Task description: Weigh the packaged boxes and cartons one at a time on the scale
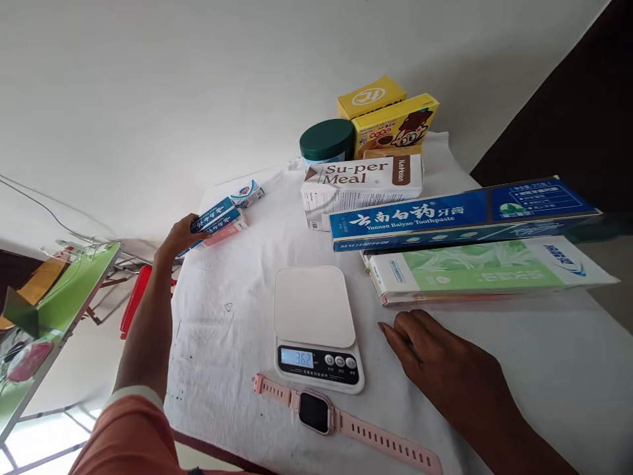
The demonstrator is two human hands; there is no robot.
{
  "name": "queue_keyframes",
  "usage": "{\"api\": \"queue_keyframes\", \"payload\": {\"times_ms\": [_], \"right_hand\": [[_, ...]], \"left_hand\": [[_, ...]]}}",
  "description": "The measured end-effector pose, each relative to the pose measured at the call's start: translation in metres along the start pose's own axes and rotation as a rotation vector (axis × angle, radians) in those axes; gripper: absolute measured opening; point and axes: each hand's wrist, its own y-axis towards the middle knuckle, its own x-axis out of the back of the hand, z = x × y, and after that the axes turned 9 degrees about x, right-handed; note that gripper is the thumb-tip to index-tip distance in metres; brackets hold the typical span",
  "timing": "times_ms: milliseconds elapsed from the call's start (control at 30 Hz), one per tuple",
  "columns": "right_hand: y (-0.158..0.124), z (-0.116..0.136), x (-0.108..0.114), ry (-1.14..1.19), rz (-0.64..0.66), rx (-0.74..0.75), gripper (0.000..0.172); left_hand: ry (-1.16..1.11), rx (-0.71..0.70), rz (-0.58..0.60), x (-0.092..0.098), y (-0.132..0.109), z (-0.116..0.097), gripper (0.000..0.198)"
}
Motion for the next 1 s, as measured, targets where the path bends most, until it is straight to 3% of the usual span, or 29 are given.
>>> {"api": "queue_keyframes", "payload": {"times_ms": [300,467,700,767,867,1000], "right_hand": [[0.002,0.002,0.001,0.036,0.001,-0.001,0.041],[0.001,0.002,0.0,0.024,-0.028,0.007,0.042],[-0.004,0.002,-0.004,0.05,-0.026,-0.053,0.041],[-0.005,0.002,-0.004,0.064,0.007,-0.077,0.04],[-0.007,0.003,-0.005,0.092,0.116,-0.122,0.038],[-0.005,0.006,-0.003,0.117,0.275,-0.191,0.033]], "left_hand": [[0.019,-0.196,0.09,-0.001,-0.031,-0.007,0.06],[0.005,-0.188,-0.006,-0.002,-0.016,-0.028,0.066],[0.005,-0.131,0.042,-0.005,0.001,-0.049,0.072],[-0.002,-0.13,0.003,-0.006,-0.004,-0.05,0.079],[-0.089,-0.145,-0.15,-0.006,-0.019,-0.054,0.089],[-0.256,-0.37,-0.36,-0.002,-0.054,-0.08,0.075]]}}
